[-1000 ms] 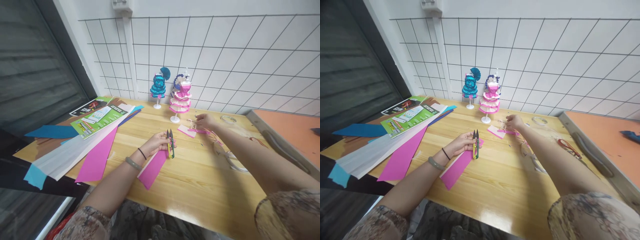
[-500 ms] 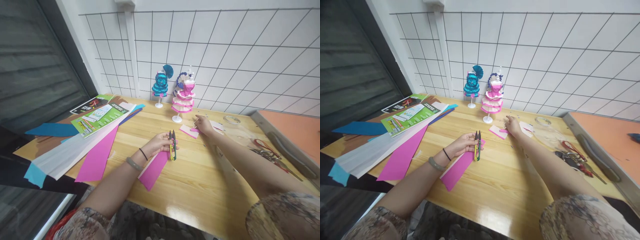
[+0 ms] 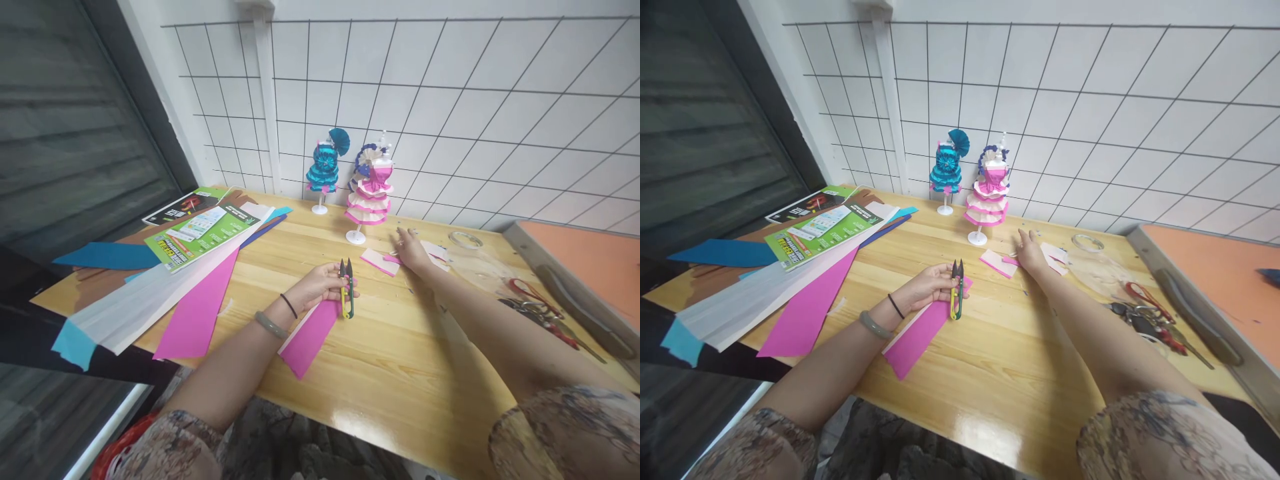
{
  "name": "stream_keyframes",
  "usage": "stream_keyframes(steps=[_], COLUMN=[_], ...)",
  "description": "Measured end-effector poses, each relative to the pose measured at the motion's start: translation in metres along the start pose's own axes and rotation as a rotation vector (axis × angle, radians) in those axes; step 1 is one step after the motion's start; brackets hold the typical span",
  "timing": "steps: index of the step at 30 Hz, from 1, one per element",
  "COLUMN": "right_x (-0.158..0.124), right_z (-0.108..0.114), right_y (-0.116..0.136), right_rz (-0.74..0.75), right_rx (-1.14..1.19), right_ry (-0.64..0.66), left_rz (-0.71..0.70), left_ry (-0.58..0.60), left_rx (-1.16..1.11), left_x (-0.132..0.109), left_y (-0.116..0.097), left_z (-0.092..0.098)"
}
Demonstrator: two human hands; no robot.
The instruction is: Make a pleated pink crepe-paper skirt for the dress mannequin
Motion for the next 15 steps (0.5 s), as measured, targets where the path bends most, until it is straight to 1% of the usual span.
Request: stream_keyframes(steps=[3, 6, 11, 15], right_x=[0.0, 0.001, -0.001, 0.0], right_z=[0.007, 0.012, 0.009, 0.007], right_y=[-0.001, 0.003, 0.013, 0.015], right_rz=[-0.026, -0.01, 0.031, -0.012], right_rx=[-0.002, 0.023, 0.151, 0.255], right_ry=[-0.047, -0.068, -0.043, -0.051], left_rz=[-0.001, -0.003, -0.011, -0.018], left_ry=[0.011, 0.021, 0.024, 0.035], left_rx=[-0.003, -0.001, -0.001, -0.002], left_x=[0.0, -0.001, -0.002, -0.001], left_y=[0.0, 0.0, -0.002, -0.001], left_z=[-0.001, -0.003, -0.004, -0.002])
Point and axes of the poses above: each hand's wrist, its own x-axis towards the middle knuckle, its own z-axis out of the back of the hand, y = z × x, the point moved 5 cm from there along x, towards the middle knuckle, and after that the axes turned 10 degrees about y, right-handed, at the moved point
